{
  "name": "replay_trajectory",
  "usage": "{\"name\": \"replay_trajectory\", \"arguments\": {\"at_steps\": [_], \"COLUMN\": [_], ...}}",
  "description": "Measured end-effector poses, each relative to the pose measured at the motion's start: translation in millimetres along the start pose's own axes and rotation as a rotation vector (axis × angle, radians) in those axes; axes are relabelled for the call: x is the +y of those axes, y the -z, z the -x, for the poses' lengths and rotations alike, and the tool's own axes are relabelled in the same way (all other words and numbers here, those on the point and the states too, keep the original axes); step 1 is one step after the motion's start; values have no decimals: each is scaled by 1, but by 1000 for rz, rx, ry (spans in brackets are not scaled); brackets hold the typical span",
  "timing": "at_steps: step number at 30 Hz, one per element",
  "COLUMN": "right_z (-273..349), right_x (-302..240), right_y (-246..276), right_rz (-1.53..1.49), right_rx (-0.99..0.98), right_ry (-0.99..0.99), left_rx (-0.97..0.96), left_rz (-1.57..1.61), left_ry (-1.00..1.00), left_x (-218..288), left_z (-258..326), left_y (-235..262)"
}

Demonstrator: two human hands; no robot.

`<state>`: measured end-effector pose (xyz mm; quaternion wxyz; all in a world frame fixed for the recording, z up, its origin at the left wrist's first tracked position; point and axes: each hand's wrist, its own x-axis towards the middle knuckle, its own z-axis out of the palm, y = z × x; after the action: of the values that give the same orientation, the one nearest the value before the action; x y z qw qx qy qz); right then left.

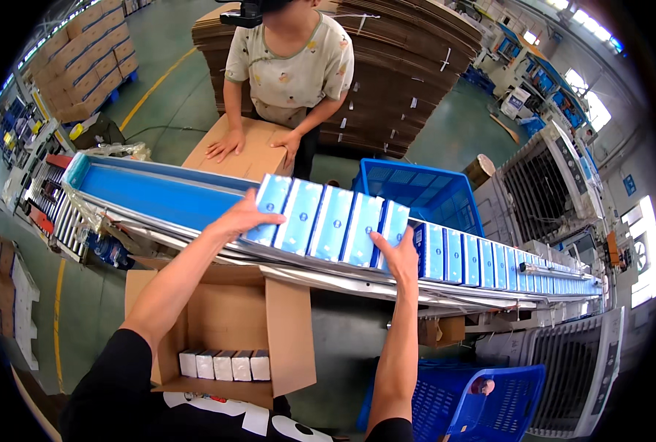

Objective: The person opens cardboard boxes, packs packages from a conveyor belt into them by hand, seals the filled boxes through a taping machine, and stacks the sealed boxes onto a pallet.

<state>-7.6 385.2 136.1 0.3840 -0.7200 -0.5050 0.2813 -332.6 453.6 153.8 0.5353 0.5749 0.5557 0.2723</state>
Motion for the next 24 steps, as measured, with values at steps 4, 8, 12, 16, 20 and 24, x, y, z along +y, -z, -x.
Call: {"name": "replay_trajectory", "arguments": {"at_steps": [4,8,12,16,20,24], "right_z": [73,180,251,271,262,240], "right_x": [-83,-111,-62,25,85,118], "right_y": [-9,-59,-132,-226,-311,-346], "right_rz": [-46,21,199,472,1031,1226], "right_rx": [13,-172,-487,-644,-769,-1243], "right_ry": [167,226,-14,-27,-76,-25], "left_rx": [218,275,277,-26,-262,-554], "left_rz": [-108,121,-20,-516,-773,-906], "left_ry": [-226,-202,30,795,751,686], "left_x": [0,-87,-181,-267,-361,-413], "left_z": [103,227,293,271,237,207], "left_y": [63,99,95,62,24,25]}}
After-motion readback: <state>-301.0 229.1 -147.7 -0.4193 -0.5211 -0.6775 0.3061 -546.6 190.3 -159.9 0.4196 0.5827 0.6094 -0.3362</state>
